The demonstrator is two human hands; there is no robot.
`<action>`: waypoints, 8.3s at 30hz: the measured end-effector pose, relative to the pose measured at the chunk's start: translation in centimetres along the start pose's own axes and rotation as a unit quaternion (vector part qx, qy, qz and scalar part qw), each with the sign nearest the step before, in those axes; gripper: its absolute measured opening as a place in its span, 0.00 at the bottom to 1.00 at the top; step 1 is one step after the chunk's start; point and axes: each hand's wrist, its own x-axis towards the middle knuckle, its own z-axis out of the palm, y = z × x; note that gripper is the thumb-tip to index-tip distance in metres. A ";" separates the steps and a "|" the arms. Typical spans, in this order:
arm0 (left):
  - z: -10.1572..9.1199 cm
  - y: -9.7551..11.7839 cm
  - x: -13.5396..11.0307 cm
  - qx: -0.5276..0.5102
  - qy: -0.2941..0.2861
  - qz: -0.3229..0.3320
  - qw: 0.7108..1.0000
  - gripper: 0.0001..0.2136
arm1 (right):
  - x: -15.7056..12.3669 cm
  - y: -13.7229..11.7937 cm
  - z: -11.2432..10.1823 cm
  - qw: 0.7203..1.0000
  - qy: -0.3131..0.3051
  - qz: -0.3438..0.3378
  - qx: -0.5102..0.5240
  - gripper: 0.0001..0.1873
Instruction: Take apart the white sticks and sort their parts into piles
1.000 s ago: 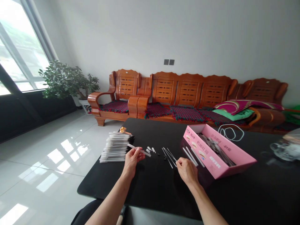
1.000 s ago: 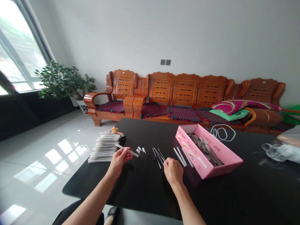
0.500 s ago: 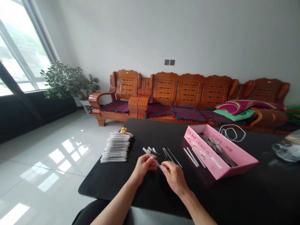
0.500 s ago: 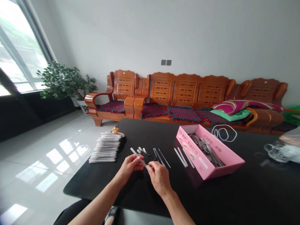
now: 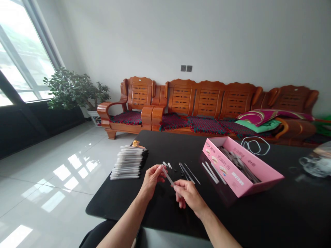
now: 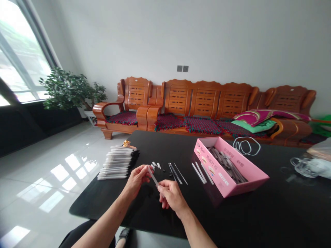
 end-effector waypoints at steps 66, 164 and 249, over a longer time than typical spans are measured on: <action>-2.7 -2.0 2.4 0.586 0.067 0.124 0.798 0.13 | 1.1 4.9 -13.2 0.682 0.359 -0.068 -0.633 0.17; 0.5 -1.3 -0.8 -0.041 -0.003 -0.081 0.996 0.17 | 0.3 -0.1 0.8 0.988 0.049 0.033 0.145 0.25; -3.1 0.5 1.5 -0.108 0.222 -0.018 0.969 0.08 | 0.2 -0.2 -2.9 0.874 0.195 -0.126 -0.426 0.16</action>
